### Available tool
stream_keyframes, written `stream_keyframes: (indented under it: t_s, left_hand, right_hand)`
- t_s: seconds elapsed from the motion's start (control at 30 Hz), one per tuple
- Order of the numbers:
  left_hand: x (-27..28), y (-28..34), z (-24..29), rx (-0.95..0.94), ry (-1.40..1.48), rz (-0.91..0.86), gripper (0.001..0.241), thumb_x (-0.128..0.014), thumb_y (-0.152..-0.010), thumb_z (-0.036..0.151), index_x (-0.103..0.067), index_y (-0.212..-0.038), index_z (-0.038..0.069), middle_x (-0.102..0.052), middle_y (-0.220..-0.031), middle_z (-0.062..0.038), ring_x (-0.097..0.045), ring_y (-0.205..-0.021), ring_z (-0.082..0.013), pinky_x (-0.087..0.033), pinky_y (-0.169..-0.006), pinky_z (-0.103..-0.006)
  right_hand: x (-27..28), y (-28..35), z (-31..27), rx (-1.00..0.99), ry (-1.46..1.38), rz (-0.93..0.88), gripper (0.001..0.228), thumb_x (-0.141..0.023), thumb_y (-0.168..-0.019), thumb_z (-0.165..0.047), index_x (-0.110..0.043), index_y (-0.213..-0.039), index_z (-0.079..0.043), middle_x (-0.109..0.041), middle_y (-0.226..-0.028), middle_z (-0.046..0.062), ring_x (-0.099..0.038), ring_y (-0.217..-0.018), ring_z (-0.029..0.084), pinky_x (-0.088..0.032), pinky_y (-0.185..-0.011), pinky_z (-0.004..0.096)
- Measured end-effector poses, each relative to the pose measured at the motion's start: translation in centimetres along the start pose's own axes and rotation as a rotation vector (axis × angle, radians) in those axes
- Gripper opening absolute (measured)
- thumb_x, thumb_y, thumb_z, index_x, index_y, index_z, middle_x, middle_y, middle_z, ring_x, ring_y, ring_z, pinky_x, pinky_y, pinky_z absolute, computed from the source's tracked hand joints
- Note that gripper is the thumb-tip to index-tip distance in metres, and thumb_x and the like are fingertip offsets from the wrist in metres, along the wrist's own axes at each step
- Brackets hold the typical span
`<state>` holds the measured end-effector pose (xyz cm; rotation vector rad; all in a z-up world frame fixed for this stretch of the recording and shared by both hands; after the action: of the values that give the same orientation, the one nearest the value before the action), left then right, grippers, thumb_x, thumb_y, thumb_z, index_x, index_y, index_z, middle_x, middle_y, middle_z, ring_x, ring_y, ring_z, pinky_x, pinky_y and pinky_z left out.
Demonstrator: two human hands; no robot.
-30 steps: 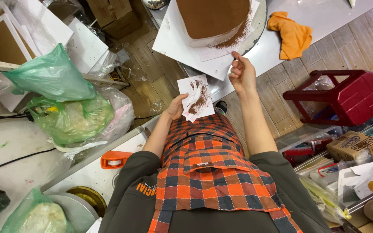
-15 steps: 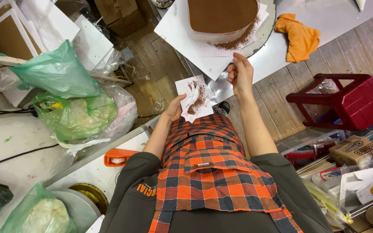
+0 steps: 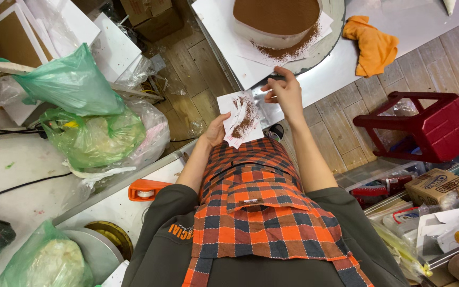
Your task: The person wipes a heart-shaped brown object and the surrounding white surface using an orange cloth. They remove a paper stencil and continue cleaning the area around the object.
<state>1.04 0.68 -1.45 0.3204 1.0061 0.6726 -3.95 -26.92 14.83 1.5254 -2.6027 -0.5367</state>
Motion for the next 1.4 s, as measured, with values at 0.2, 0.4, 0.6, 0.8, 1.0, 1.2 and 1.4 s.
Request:
stream_keyframes:
  t_s: [0.2,0.4,0.6,0.8,1.0,1.2,1.4]
  left_hand:
    - [-0.2,0.2,0.4,0.002,0.036,-0.003,0.068,-0.065,-0.095,0.044,-0.053,-0.145,0.000,-0.061,-0.142,-0.018,-0.058,-0.130,-0.0286,-0.045,-0.113,-0.0429]
    - [-1.4,0.6,1.0,-0.014,-0.054,0.013,0.067,-0.063,-0.094,0.045,-0.052,-0.145,0.003,-0.062,-0.140,-0.017,-0.059,-0.130,-0.0278,-0.046,-0.112,-0.0441]
    - [-1.2,0.1,0.4,0.015,-0.060,0.011,0.066,-0.062,-0.095,0.046,-0.054,-0.145,0.003,-0.063,-0.140,-0.015,-0.060,-0.129,-0.0266,-0.047,-0.111,-0.0435]
    - [-0.5,-0.3,0.0,0.012,-0.065,0.020,0.065,-0.062,-0.096,0.046,-0.056,-0.144,0.003,-0.064,-0.139,-0.015,-0.060,-0.128,-0.0261,-0.047,-0.110,-0.0429]
    - [-0.8,-0.7,0.2,0.004,-0.052,-0.005,0.064,-0.063,-0.096,0.045,-0.056,-0.143,0.003,-0.064,-0.139,-0.014,-0.060,-0.128,-0.0254,-0.047,-0.110,-0.0423]
    - [-0.9,-0.8,0.6,0.001,-0.042,0.006,0.062,-0.062,-0.096,0.044,-0.056,-0.144,0.004,-0.064,-0.140,-0.013,-0.059,-0.129,-0.0252,-0.046,-0.110,-0.0420]
    - [-1.1,-1.4,0.3,0.003,-0.035,-0.031,0.064,-0.061,-0.096,0.045,-0.054,-0.145,0.005,-0.063,-0.141,-0.013,-0.058,-0.130,-0.0249,-0.045,-0.111,-0.0412]
  right_hand:
    - [-0.1,0.7,0.8,0.348,0.693,0.091,0.049,-0.067,-0.096,-0.017,-0.055,-0.144,-0.012,-0.077,-0.081,0.012,-0.073,-0.065,0.027,-0.059,-0.062,0.038]
    - [-0.1,0.6,2.1,0.464,1.107,0.099,0.054,-0.063,-0.095,-0.013,-0.054,-0.148,-0.019,-0.066,-0.066,0.016,-0.065,-0.057,0.039,-0.051,-0.055,0.052]
    - [-0.6,-0.5,1.8,0.428,1.203,0.037,0.062,-0.062,-0.093,-0.012,-0.049,-0.153,-0.017,-0.063,-0.060,0.017,-0.063,-0.053,0.039,-0.051,-0.053,0.051]
    - [-0.3,0.2,1.7,0.262,0.606,0.035,0.056,-0.064,-0.099,-0.015,-0.050,-0.153,-0.008,-0.065,-0.060,0.008,-0.061,-0.050,0.019,-0.049,-0.048,0.035]
    - [-0.7,-2.2,2.8,0.004,-0.284,0.114,0.039,-0.073,-0.098,-0.021,-0.068,-0.126,0.006,-0.058,-0.059,0.002,-0.043,-0.040,0.006,-0.039,-0.040,0.022]
    - [-0.6,-5.1,3.3,-0.091,-0.317,0.159,0.027,-0.076,-0.097,-0.023,-0.074,-0.096,0.003,-0.056,-0.056,0.001,-0.042,-0.038,0.005,-0.039,-0.038,0.022]
    - [-1.1,-5.6,3.7,-0.074,-0.338,0.198,0.024,-0.076,-0.097,-0.018,-0.070,-0.083,0.000,-0.055,-0.055,0.001,-0.041,-0.038,0.006,-0.039,-0.038,0.022]
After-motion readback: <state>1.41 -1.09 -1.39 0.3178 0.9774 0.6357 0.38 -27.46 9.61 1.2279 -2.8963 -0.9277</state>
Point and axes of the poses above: each hand's wrist, its own y-axis away from the middle knuckle, its own x-axis out of the back of the hand, z = x × y, the point moved 1 cm from there along -y, towards the middle knuckle
